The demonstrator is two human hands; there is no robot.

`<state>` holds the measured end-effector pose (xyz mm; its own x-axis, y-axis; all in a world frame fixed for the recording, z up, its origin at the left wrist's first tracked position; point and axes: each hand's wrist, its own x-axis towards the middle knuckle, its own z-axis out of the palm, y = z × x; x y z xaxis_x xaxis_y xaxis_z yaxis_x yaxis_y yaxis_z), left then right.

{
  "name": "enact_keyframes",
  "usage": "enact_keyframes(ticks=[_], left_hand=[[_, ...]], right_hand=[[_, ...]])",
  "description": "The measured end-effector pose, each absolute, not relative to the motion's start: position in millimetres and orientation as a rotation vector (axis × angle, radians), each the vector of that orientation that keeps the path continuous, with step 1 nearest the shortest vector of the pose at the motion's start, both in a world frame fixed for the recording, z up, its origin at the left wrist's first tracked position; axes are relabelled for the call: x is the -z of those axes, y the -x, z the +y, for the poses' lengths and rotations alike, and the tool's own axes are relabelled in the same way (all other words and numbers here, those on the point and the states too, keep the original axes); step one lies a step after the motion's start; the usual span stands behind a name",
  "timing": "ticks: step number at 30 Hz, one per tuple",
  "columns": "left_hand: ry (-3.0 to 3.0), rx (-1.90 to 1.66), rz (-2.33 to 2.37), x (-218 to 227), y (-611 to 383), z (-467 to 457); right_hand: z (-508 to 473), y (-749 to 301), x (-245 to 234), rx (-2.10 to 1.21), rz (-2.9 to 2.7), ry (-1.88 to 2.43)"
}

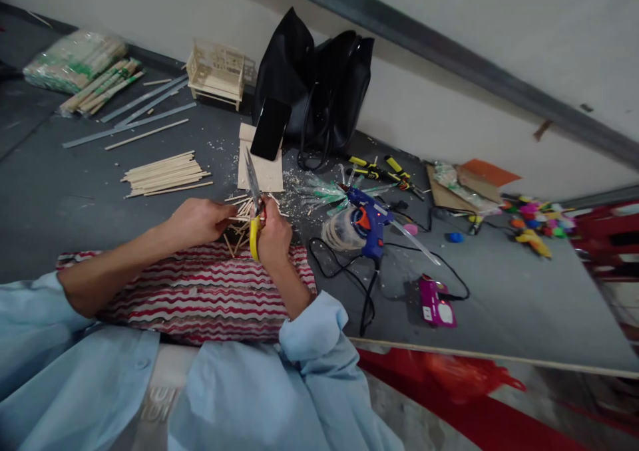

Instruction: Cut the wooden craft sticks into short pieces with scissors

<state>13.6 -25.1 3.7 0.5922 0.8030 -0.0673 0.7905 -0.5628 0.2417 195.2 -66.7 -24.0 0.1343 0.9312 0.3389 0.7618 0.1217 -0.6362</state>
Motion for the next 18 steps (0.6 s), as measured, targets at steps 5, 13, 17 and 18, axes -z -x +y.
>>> enact_keyframes(ticks=[5, 13, 17, 18], left_hand=[[-2.299, -0.487, 1.141, -0.2, -1.4, -12.0], [-1.789, -0.903, 0.754, -2.0, 2.3, -11.0], [-1.715, -1.032, 0.764, -0.4, 1.4, -11.0], [-1.717, -1.070, 0.782, -0.2, 1.2, -10.8]], right_hand=[[-58.9, -205.6, 21.0, -0.376, -1.455, 1.553], [-58.5, -209.8, 11.5, -0.363, -1.618, 1.498], [-62.8, -204.8, 10.5, -0.439, -1.730, 1.485], [-63.7, -204.3, 10.1, -0.448, -1.752, 1.482]])
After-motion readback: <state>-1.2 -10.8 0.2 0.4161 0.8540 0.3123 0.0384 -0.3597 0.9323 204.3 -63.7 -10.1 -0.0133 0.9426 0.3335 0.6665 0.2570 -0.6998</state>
